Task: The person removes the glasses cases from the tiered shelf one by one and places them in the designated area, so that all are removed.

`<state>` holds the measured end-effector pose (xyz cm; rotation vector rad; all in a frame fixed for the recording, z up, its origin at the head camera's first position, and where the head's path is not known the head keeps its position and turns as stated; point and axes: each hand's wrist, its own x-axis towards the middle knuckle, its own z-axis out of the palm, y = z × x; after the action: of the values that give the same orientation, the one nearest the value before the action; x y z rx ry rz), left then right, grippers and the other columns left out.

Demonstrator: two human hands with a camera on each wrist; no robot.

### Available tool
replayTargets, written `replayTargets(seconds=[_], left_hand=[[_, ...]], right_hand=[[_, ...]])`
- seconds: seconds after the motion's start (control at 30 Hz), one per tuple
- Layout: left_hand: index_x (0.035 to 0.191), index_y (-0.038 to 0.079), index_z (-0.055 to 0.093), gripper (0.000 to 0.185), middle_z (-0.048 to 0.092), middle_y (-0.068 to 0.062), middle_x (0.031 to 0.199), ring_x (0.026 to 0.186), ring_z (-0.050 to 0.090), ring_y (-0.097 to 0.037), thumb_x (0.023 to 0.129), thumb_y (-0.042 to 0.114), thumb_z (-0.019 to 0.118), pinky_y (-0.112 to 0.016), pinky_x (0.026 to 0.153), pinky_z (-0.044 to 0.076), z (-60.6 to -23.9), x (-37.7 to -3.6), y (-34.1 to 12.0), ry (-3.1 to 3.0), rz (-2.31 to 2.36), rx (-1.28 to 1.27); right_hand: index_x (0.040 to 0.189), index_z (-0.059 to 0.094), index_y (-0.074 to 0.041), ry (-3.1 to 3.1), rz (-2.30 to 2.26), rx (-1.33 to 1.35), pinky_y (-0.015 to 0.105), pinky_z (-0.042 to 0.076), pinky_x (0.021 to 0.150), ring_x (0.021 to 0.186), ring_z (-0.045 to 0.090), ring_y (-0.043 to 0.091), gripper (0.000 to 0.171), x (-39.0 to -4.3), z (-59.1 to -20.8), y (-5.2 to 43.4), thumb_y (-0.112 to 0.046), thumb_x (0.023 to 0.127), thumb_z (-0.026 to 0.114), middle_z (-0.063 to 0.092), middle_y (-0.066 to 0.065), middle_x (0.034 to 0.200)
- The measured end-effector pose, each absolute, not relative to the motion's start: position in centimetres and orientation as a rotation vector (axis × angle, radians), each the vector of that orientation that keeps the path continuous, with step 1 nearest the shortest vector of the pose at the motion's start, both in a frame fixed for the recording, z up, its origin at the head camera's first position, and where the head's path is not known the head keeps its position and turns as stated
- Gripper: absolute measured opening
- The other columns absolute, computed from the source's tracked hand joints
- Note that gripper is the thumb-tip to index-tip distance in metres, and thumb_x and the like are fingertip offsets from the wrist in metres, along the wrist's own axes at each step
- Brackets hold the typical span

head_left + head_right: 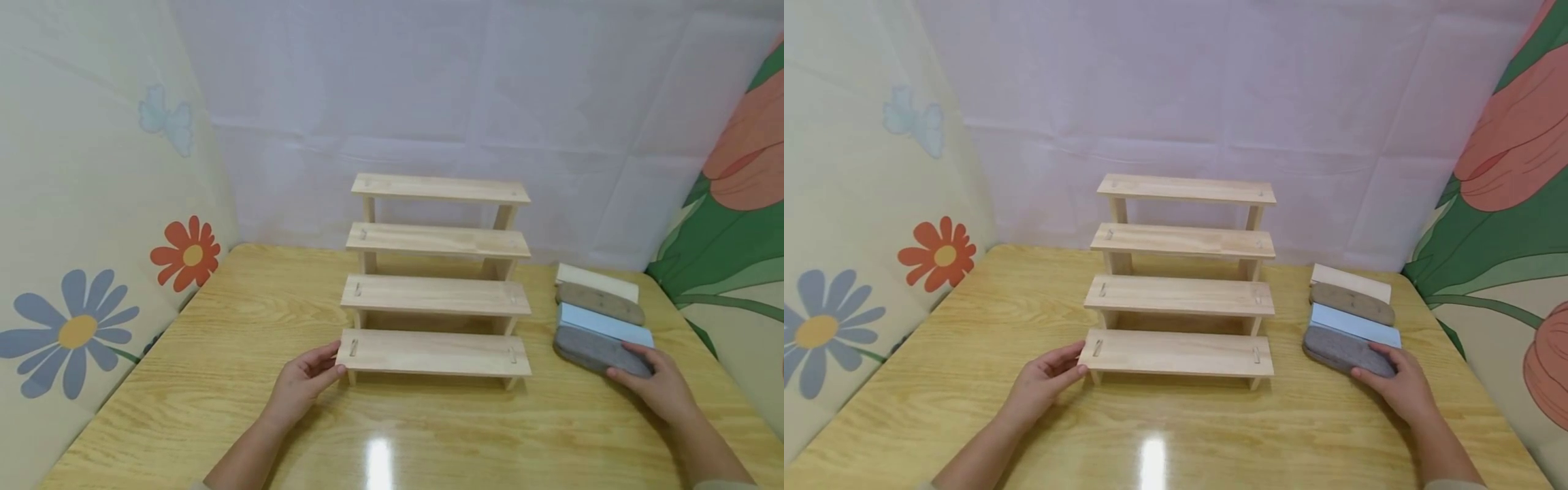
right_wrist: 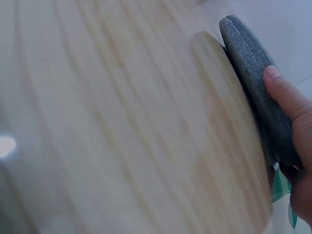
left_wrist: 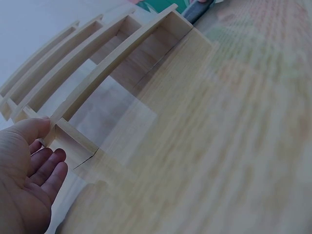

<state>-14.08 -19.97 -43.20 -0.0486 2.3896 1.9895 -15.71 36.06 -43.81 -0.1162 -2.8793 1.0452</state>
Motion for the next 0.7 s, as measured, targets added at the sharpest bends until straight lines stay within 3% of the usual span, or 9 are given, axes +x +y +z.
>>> replayTargets(seconds=[0.53, 0.7], left_hand=[[0.132, -0.005, 0.056, 0.046, 0.06, -0.022, 0.132, 0.095, 0.063, -0.001, 0.089, 0.007, 0.07, -0.014, 0.083, 0.054, -43.33, -14.22, -19.94, 2.393, 1.988, -0.044], [0.132, -0.005, 0.055, 0.047, 0.059, -0.022, 0.134, 0.096, 0.063, 0.0, 0.089, 0.007, 0.07, -0.014, 0.084, 0.054, -43.41, -14.17, -19.93, 2.384, 2.0, -0.041]], right_hand=[[0.139, 0.041, 0.009, -2.864, 0.913, -0.206, 0.072, 0.029, 0.1, 0.127, 0.025, 0.059, 0.078, -15.41, -43.9, 35.92, -0.042, 0.087, 0.072, 0.026, 0.043, 0.14], [0.144, 0.034, 0.01, -2.858, 0.945, -0.208, 0.073, 0.029, 0.1, 0.127, 0.026, 0.06, 0.086, -15.28, -43.89, 35.92, -0.042, 0.087, 0.072, 0.025, 0.045, 0.141]])
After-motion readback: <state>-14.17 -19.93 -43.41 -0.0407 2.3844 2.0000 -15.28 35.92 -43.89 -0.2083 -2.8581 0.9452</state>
